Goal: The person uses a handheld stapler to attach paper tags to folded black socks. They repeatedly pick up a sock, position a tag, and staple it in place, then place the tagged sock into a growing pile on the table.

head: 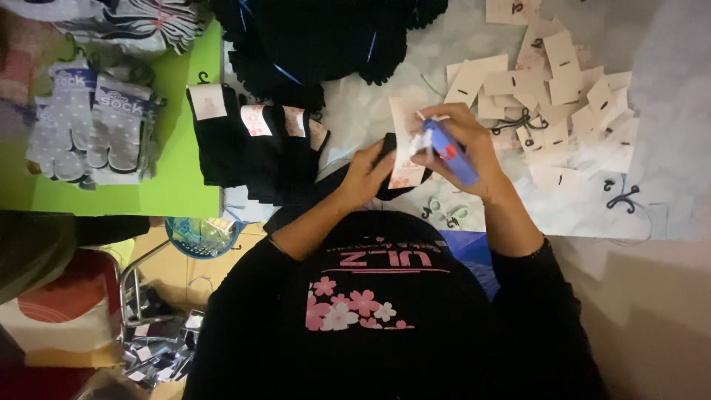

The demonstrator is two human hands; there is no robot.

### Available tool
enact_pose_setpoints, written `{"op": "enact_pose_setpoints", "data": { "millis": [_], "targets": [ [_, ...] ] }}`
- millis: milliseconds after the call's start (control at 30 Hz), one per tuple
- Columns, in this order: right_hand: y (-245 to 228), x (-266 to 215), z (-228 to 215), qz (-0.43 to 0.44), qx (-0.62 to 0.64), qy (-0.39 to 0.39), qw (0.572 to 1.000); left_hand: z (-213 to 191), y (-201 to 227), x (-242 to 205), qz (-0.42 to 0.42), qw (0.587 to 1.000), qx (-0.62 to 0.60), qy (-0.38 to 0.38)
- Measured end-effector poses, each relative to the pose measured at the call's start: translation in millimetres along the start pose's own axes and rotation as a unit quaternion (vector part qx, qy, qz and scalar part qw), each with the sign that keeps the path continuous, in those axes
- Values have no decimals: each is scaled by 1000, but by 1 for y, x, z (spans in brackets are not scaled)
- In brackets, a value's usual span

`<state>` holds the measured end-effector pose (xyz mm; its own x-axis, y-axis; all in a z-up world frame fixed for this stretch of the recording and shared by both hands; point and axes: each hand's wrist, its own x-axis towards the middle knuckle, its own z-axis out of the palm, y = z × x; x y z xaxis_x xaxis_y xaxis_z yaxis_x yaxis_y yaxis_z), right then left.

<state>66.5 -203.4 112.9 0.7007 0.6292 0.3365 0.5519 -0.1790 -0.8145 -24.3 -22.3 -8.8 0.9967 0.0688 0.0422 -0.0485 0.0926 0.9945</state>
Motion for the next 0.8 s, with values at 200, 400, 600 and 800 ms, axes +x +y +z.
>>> {"op": "enact_pose_setpoints", "data": {
  "millis": [200, 400, 600, 800],
  "targets": [
    [3, -11, -8, 68, 88, -18, 994, -19, 28, -3, 81, 991, 44, -93],
    [15, -22, 9, 111, 110, 26, 987, -16, 47, -2, 97, 990, 96, 43],
    [49, -53, 32, 54, -3, 61, 997, -31, 42, 4, 81, 973, 101, 192],
    [4, -42, 42, 140, 11, 29, 990, -20, 63, 5, 134, 959, 99, 230]
  ]
}}
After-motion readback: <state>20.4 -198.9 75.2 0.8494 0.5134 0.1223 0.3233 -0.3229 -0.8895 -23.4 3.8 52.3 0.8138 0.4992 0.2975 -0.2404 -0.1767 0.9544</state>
